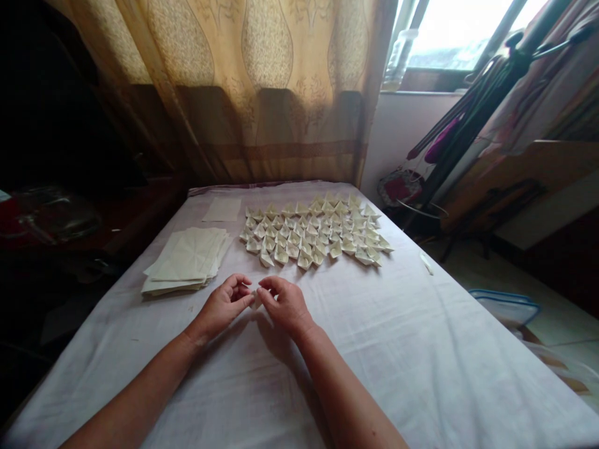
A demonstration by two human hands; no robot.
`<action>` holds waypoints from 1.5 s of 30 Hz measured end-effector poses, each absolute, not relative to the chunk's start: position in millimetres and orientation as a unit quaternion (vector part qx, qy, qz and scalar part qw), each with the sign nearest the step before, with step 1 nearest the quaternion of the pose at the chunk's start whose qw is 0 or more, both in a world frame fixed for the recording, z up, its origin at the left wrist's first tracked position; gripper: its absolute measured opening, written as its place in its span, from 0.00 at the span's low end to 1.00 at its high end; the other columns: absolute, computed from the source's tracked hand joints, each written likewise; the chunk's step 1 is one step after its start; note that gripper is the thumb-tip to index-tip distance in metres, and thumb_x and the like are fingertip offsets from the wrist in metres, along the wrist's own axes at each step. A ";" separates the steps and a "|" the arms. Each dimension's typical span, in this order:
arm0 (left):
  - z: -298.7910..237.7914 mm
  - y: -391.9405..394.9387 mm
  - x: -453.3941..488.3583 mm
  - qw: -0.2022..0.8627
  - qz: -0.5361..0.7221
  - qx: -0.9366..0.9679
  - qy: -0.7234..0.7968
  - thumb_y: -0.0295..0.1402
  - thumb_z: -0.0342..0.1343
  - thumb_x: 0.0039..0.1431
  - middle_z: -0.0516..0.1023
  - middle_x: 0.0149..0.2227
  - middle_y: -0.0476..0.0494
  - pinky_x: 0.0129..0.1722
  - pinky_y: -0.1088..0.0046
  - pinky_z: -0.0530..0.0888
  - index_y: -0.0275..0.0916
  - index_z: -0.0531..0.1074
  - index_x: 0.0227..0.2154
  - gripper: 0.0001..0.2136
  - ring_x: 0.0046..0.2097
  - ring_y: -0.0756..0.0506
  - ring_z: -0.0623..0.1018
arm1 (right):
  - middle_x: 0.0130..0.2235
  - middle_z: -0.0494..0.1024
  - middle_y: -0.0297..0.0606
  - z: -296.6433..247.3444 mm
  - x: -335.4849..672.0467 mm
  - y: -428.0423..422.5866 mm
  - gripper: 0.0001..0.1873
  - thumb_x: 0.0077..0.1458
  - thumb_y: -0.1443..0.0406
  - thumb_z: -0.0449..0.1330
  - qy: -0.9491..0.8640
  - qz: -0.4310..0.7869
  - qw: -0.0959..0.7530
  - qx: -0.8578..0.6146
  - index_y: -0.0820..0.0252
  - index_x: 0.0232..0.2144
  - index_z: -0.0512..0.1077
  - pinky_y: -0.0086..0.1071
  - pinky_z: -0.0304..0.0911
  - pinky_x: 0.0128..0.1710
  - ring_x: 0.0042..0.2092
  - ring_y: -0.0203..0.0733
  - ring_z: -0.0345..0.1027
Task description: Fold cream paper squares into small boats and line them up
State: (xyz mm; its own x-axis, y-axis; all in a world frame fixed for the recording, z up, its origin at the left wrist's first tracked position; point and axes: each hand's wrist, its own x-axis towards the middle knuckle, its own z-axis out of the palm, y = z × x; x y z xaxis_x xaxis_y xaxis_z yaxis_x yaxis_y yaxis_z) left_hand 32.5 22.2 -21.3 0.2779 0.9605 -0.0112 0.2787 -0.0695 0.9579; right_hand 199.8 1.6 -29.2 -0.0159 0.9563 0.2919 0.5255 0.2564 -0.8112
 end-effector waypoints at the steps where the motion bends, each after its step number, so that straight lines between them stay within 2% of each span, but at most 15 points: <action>1: -24.8 20.9 32.9 0.484 0.358 0.634 0.484 0.35 0.59 0.50 0.74 0.27 0.53 0.33 0.75 0.73 0.40 0.68 0.38 0.12 0.31 0.49 0.77 | 0.30 0.80 0.35 -32.0 197.4 2.0 0.07 0.55 0.64 0.59 -0.668 0.264 0.424 -0.552 0.58 0.33 0.77 0.27 0.65 0.30 0.30 0.37 0.72; 5: -36.6 12.5 30.2 0.485 0.364 0.628 0.488 0.38 0.60 0.52 0.76 0.31 0.50 0.35 0.74 0.73 0.41 0.69 0.40 0.14 0.34 0.48 0.77 | 0.26 0.76 0.33 -38.6 192.2 -5.2 0.08 0.54 0.64 0.56 -0.654 0.316 0.430 -0.536 0.59 0.27 0.74 0.27 0.62 0.30 0.28 0.35 0.68; 7: -37.8 9.1 28.5 0.481 0.360 0.633 0.488 0.39 0.62 0.52 0.77 0.34 0.48 0.35 0.74 0.73 0.40 0.70 0.41 0.15 0.35 0.48 0.76 | 0.26 0.75 0.33 -38.2 191.0 -8.1 0.08 0.54 0.63 0.56 -0.634 0.327 0.459 -0.529 0.59 0.27 0.72 0.27 0.61 0.30 0.29 0.36 0.67; 9: -35.9 6.8 28.0 0.496 0.334 0.640 0.482 0.40 0.62 0.52 0.76 0.33 0.48 0.32 0.75 0.71 0.39 0.72 0.41 0.15 0.32 0.49 0.74 | 0.26 0.74 0.32 -36.7 189.6 -9.0 0.08 0.55 0.62 0.56 -0.596 0.352 0.492 -0.528 0.59 0.27 0.70 0.27 0.62 0.30 0.28 0.35 0.66; 11: -32.5 5.3 28.9 0.536 0.299 0.635 0.469 0.40 0.60 0.55 0.73 0.26 0.50 0.29 0.77 0.68 0.37 0.73 0.34 0.11 0.28 0.50 0.71 | 0.25 0.72 0.31 -34.9 188.0 -9.1 0.08 0.54 0.61 0.56 -0.561 0.382 0.513 -0.525 0.59 0.27 0.69 0.27 0.61 0.29 0.28 0.35 0.64; 14: -28.8 4.1 30.7 0.587 0.298 0.585 0.473 0.41 0.60 0.53 0.68 0.22 0.52 0.25 0.79 0.64 0.37 0.70 0.26 0.12 0.25 0.52 0.67 | 0.23 0.68 0.29 -32.1 186.5 -9.7 0.08 0.53 0.61 0.57 -0.524 0.434 0.521 -0.516 0.59 0.26 0.68 0.25 0.59 0.26 0.25 0.33 0.60; 16: -28.2 3.9 31.1 0.611 0.291 0.557 0.482 0.43 0.61 0.51 0.67 0.21 0.53 0.23 0.79 0.61 0.37 0.67 0.24 0.14 0.24 0.53 0.65 | 0.23 0.68 0.29 -30.3 186.7 -10.9 0.08 0.53 0.61 0.58 -0.506 0.463 0.516 -0.513 0.59 0.26 0.69 0.25 0.58 0.24 0.24 0.32 0.59; 19: -28.0 4.2 30.2 0.612 0.277 0.557 0.488 0.43 0.62 0.50 0.66 0.21 0.53 0.23 0.79 0.61 0.37 0.66 0.22 0.15 0.25 0.52 0.64 | 0.24 0.71 0.31 -27.8 188.6 -12.8 0.08 0.52 0.61 0.58 -0.501 0.484 0.502 -0.513 0.60 0.29 0.72 0.26 0.60 0.26 0.25 0.33 0.62; 22: -25.8 3.7 29.2 0.589 0.267 0.586 0.489 0.43 0.60 0.51 0.65 0.21 0.52 0.24 0.79 0.61 0.37 0.67 0.20 0.16 0.25 0.52 0.64 | 0.24 0.72 0.33 -25.9 190.6 -13.7 0.08 0.52 0.61 0.59 -0.520 0.478 0.489 -0.512 0.60 0.26 0.73 0.27 0.61 0.28 0.27 0.35 0.64; 27: -18.5 2.1 26.7 0.551 0.254 0.650 0.458 0.40 0.54 0.59 0.70 0.22 0.50 0.27 0.78 0.65 0.37 0.72 0.25 0.13 0.26 0.51 0.68 | 0.22 0.68 0.31 -23.7 191.3 -15.1 0.10 0.53 0.61 0.58 -0.519 0.465 0.492 -0.522 0.59 0.23 0.70 0.26 0.59 0.25 0.25 0.33 0.60; 31: -17.8 2.3 23.5 0.546 0.261 0.668 0.432 0.40 0.47 0.65 0.75 0.25 0.48 0.32 0.77 0.69 0.37 0.74 0.28 0.16 0.29 0.49 0.74 | 0.22 0.67 0.30 -23.5 190.4 -17.4 0.11 0.55 0.60 0.58 -0.504 0.481 0.497 -0.518 0.59 0.24 0.69 0.25 0.58 0.24 0.24 0.32 0.58; 35: -19.1 2.2 22.8 0.551 0.273 0.665 0.423 0.39 0.48 0.65 0.74 0.24 0.47 0.30 0.77 0.69 0.36 0.74 0.26 0.16 0.28 0.49 0.73 | 0.22 0.66 0.29 -23.0 189.8 -18.5 0.11 0.56 0.59 0.58 -0.511 0.497 0.489 -0.503 0.59 0.25 0.68 0.25 0.57 0.24 0.24 0.32 0.58; 40: -18.7 -0.1 26.4 0.504 0.295 0.680 0.444 0.41 0.49 0.64 0.72 0.22 0.48 0.28 0.77 0.68 0.37 0.71 0.22 0.18 0.26 0.50 0.71 | 0.22 0.66 0.29 -21.8 192.2 -17.5 0.12 0.56 0.59 0.58 -0.512 0.499 0.488 -0.501 0.59 0.25 0.68 0.25 0.57 0.24 0.24 0.32 0.58; 45: -21.9 -1.0 29.4 0.501 0.306 0.661 0.468 0.40 0.52 0.62 0.75 0.27 0.48 0.31 0.78 0.70 0.38 0.74 0.31 0.12 0.29 0.49 0.74 | 0.23 0.68 0.31 -23.3 193.7 -16.1 0.11 0.56 0.59 0.58 -0.522 0.475 0.493 -0.509 0.59 0.26 0.69 0.26 0.59 0.26 0.26 0.33 0.61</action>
State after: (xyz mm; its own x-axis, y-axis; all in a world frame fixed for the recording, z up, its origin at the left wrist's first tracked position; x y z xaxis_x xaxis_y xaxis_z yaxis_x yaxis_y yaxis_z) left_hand 29.4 -1.0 -21.9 0.3744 0.9251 -0.0641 0.3115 -0.0603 0.9483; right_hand 193.7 -16.1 -23.3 0.0033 0.9995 0.0314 0.0642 0.0311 -0.9975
